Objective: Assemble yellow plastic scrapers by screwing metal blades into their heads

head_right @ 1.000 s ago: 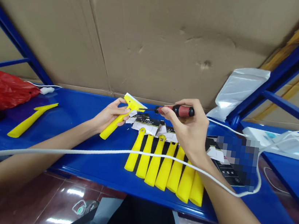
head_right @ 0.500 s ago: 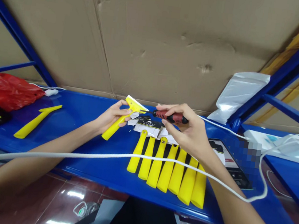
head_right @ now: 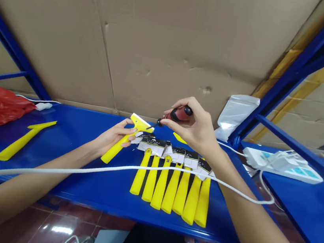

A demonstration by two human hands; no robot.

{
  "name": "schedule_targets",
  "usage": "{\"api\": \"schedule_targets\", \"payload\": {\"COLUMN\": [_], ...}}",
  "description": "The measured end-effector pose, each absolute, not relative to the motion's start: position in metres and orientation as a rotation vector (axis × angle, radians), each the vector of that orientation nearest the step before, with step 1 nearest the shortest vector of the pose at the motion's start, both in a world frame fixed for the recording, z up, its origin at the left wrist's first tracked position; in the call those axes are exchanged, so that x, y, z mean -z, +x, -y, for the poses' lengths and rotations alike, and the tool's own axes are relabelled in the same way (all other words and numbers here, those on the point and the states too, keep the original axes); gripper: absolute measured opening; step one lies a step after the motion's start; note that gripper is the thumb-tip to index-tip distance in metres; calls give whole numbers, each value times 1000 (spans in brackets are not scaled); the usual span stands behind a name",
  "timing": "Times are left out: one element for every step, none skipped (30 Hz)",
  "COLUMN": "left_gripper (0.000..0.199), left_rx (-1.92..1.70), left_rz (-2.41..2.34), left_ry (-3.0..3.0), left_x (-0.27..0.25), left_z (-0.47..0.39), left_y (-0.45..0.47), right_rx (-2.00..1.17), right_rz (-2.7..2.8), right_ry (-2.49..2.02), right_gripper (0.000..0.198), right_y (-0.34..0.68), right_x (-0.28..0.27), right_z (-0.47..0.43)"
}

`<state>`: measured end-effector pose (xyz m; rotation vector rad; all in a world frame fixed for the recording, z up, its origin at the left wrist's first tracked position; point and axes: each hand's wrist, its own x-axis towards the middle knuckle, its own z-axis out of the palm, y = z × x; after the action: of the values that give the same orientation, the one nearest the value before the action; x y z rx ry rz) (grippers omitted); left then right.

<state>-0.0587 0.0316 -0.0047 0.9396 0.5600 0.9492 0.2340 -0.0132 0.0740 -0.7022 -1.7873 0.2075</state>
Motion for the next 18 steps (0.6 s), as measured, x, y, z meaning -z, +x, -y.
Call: {"api": "schedule_targets", "payload": {"left_gripper": [46,46,46,46,46,46,46,46,46,45,44,43,41,40,39,38,38,38], "left_rx": [-940,-930,-919,-908,-896,-884,-873,-863,-854,-849,-848,-849,-853,-862,-877,-896,-918,-941], "left_rz": [-573,-586,-597,-604,-606,-605,-602,-596,-590,-583,-575,-566,-560,-556,-554,-550,-545,-536], "left_ry": [936,935,935,938,942,945,942,932,917,899,879,857,837,816,794,773,753,735], "left_x": [6,8,9,11,13,15,16,18,19,19,20,19,19,18,17,16,14,13], "left_z": [-30,-28,-26,-24,-22,-19,-17,-15,-14,-13,-12,-12,-13,-15,-16,-18,-20,-21], "left_y": [-57,-55,-53,-50,-48,-46,-44,-42,-41,-40,-39,-39,-39,-40,-41,-42,-43,-44], "right_rx": [-164,-117,-76,-60,-75,-122,-182,-242,-283,-313,-352,-433,-525,-600,-639,-637,-608,-561], "right_rz": [1769,1749,1733,1728,1733,1754,1788,1830,1878,1927,1967,1997,2013,2019,2015,2014,2020,2028], "right_ry": [-724,-754,-779,-792,-785,-766,-741,-715,-709,-708,-701,-682,-658,-646,-648,-658,-671,-678], "right_gripper": [48,50,53,54,54,53,52,50,48,48,48,47,47,48,49,49,49,49], "right_y": [233,233,232,232,233,233,234,235,235,235,234,233,230,227,223,219,215,212], "right_x": [-72,-70,-68,-66,-66,-66,-68,-71,-75,-80,-86,-92,-97,-103,-108,-113,-118,-122], "right_z": [10,6,2,-1,-4,-6,-8,-9,-9,-8,-7,-6,-5,-4,-3,-3,-2,-1]}}
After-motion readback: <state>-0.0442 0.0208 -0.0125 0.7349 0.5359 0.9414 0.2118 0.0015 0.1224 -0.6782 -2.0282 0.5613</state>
